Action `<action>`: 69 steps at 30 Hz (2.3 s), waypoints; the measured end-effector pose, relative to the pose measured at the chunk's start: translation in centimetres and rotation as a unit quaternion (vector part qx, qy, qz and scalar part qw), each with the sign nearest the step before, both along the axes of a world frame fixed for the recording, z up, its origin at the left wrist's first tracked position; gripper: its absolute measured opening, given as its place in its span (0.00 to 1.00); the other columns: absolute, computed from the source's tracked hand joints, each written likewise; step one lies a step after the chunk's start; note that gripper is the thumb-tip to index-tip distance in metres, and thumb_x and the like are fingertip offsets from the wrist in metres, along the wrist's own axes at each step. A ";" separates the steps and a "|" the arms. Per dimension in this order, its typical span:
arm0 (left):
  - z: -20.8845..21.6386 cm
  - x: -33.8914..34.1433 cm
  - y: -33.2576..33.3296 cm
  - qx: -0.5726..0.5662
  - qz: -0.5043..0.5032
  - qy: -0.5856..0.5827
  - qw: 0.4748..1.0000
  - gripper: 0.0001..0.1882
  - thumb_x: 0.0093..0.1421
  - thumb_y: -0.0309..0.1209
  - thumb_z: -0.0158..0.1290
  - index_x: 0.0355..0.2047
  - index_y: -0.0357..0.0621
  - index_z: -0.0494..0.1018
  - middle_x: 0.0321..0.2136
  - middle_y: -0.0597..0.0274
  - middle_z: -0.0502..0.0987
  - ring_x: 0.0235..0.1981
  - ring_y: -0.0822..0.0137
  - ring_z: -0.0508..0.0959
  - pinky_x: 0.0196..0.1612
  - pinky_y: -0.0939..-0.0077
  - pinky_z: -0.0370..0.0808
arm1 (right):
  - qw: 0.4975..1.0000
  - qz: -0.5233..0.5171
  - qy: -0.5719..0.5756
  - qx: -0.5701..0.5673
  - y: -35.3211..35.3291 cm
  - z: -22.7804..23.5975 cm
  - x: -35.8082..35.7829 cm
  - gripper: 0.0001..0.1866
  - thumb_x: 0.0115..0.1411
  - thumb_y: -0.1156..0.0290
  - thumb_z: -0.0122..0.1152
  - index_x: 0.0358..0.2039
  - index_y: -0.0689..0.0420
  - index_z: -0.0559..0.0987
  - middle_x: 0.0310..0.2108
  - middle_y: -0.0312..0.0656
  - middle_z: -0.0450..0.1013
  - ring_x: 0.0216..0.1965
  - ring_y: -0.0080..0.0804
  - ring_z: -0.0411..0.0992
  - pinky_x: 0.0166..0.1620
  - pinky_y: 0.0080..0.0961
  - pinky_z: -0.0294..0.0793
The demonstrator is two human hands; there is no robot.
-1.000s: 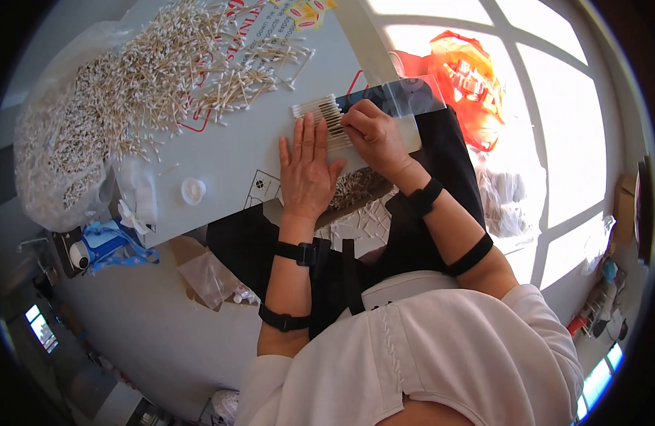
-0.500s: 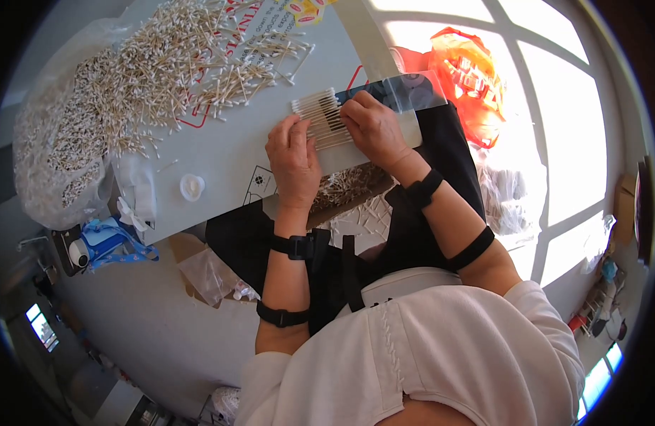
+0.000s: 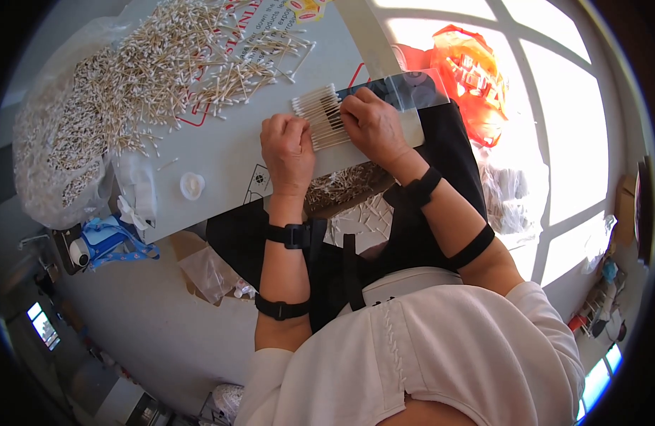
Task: The recorder is manually picking up cotton swabs and placing them into transparent plastic packaging at a low workstation.
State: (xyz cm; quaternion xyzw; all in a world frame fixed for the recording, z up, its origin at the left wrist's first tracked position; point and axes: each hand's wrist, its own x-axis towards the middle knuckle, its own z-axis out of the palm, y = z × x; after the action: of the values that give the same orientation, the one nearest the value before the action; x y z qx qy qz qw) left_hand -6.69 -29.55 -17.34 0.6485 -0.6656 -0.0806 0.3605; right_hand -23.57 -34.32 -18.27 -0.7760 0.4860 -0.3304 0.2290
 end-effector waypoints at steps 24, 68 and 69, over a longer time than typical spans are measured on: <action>0.3 0.3 -0.6 0.012 -0.043 -0.053 0.998 0.09 0.47 0.19 0.59 0.28 0.42 0.71 0.30 0.60 0.71 0.36 0.54 0.72 0.40 0.59 0.71 | 0.999 -0.009 -0.028 0.012 0.0 -0.2 -0.2 0.01 0.54 0.73 0.61 0.26 0.54 0.77 0.27 0.41 0.69 0.30 0.46 0.73 0.32 0.40 0.73; -1.3 -2.3 -1.5 -0.051 0.058 0.483 0.872 0.32 0.71 0.43 0.43 0.67 0.34 0.52 0.65 0.45 0.58 0.68 0.55 0.56 0.70 0.61 0.50 | 0.943 0.002 -0.321 0.086 -2.5 -1.1 2.2 0.18 0.70 0.68 0.50 0.57 0.62 0.71 0.58 0.52 0.68 0.59 0.45 0.67 0.61 0.29 0.63; -1.2 -2.2 -2.1 -0.047 0.041 0.495 0.867 0.33 0.72 0.44 0.42 0.67 0.34 0.52 0.65 0.43 0.58 0.68 0.55 0.57 0.70 0.61 0.51 | 0.939 -0.003 -0.329 0.096 -2.3 -1.1 2.5 0.18 0.70 0.68 0.49 0.57 0.63 0.71 0.58 0.52 0.68 0.60 0.45 0.67 0.61 0.29 0.63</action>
State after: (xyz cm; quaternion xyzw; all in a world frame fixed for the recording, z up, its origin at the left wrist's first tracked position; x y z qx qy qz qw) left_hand -8.88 -31.66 -18.52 0.5326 -0.3759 -0.3444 0.6756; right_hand -21.07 -36.66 -19.40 -0.5965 0.4157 -0.5197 0.4486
